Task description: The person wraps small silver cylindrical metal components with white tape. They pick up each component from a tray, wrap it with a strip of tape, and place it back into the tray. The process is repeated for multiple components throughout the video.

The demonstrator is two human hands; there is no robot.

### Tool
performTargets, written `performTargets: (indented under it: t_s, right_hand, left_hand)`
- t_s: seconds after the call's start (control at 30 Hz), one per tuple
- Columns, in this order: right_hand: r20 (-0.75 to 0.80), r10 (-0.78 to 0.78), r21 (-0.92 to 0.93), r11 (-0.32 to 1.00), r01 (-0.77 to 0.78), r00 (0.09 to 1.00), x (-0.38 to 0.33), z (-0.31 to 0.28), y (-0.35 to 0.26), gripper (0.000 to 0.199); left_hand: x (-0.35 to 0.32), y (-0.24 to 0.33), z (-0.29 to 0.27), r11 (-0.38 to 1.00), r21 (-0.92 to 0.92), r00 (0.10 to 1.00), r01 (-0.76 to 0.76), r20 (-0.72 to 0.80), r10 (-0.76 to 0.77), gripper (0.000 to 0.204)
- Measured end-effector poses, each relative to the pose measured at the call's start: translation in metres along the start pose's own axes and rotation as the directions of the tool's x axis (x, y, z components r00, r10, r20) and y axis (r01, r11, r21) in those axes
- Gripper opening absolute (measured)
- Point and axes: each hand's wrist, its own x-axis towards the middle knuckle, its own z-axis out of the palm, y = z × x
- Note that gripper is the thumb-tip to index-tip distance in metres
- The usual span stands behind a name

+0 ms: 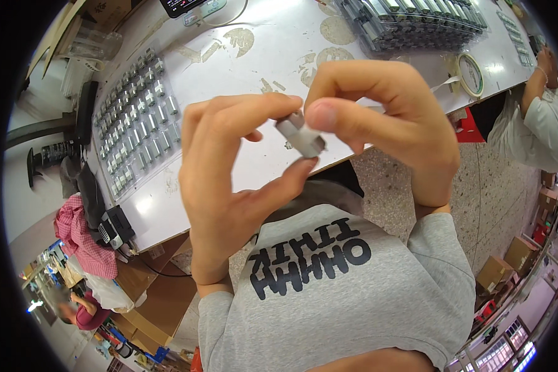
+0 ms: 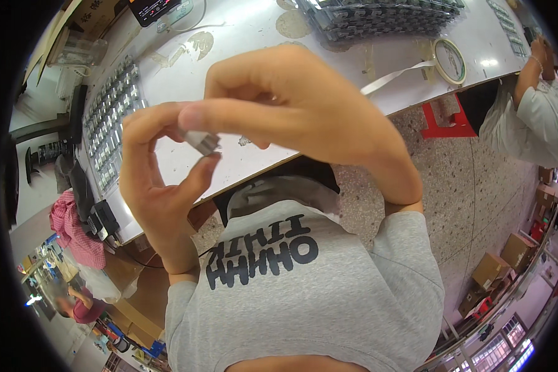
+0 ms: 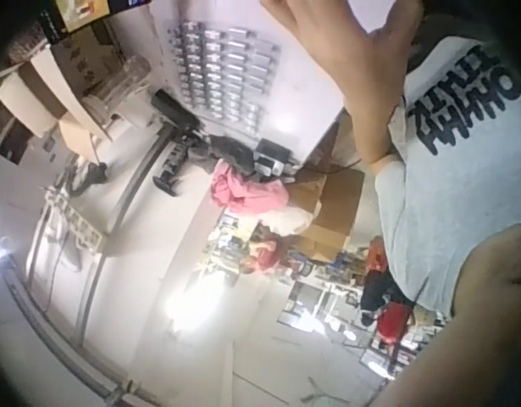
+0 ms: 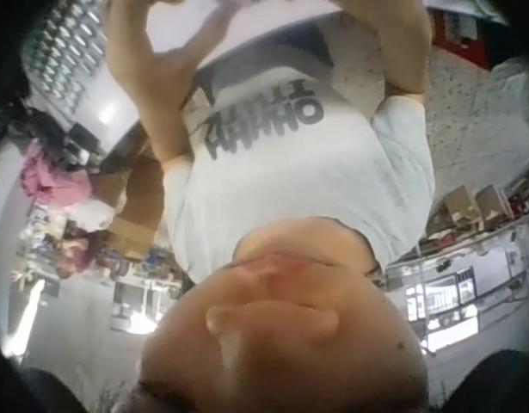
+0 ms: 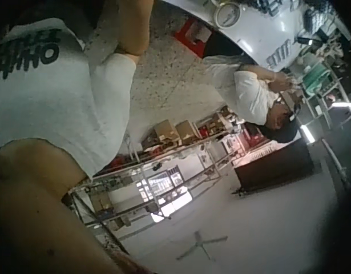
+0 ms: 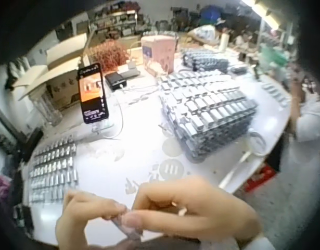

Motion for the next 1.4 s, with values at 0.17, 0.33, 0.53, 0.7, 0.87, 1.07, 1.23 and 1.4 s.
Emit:
performTargets:
  t_s: [0.17, 0.33, 0.53, 0.7, 0.87, 1.07, 1.23, 1.4]
  right_hand:
    - [0.035, -0.001, 0.136, 0.991, -0.004, 0.999, -0.004, -0.005, -0.004, 0.012]
    - [-0.006, -0.03, 0.142, 0.989, 0.031, 1.0, -0.005, -0.003, -0.006, 0.011]
    - [0.0, 0.05, 0.166, 0.985, -0.05, 0.999, -0.005, -0.003, -0.007, 0.012]
    - [0.007, 0.01, 0.187, 0.982, -0.011, 1.0, -0.004, -0.003, -0.004, 0.013]
    - [0.101, 0.003, 0.314, 0.949, -0.035, 0.995, -0.004, -0.01, 0.001, 0.015]
    - [0.126, -0.014, 0.17, 0.985, -0.008, 0.992, -0.005, -0.016, -0.003, 0.024]
    - [-0.064, -0.098, 0.11, 0.988, 0.105, 0.993, -0.003, -0.001, 0.007, 0.021]
    - [-0.087, -0.076, 0.062, 0.995, 0.081, 0.993, -0.004, -0.002, 0.008, 0.022]
  left_hand:
    - [0.003, 0.001, -0.006, 0.998, 0.048, 0.999, -0.033, 0.027, 0.031, 0.044]
    - [0.003, 0.0, -0.012, 0.991, 0.111, 0.993, -0.072, 0.097, 0.061, 0.044]
    - [0.004, -0.002, -0.002, 0.994, -0.106, 0.999, 0.02, -0.034, -0.024, 0.045]
    - [0.001, -0.01, -0.005, 0.99, -0.087, 0.992, -0.111, 0.052, 0.115, 0.047]
    - [-0.001, -0.011, 0.009, 0.972, -0.163, 0.985, -0.167, 0.012, 0.171, 0.052]
    - [0.009, -0.019, 0.025, 0.952, -0.161, 0.963, -0.261, 0.025, 0.268, 0.049]
    - [0.004, 0.0, 0.025, 0.968, 0.208, 0.99, -0.14, 0.0, 0.143, 0.05]
    - [0.008, 0.015, 0.016, 0.976, 0.198, 0.996, -0.087, -0.014, 0.091, 0.049]
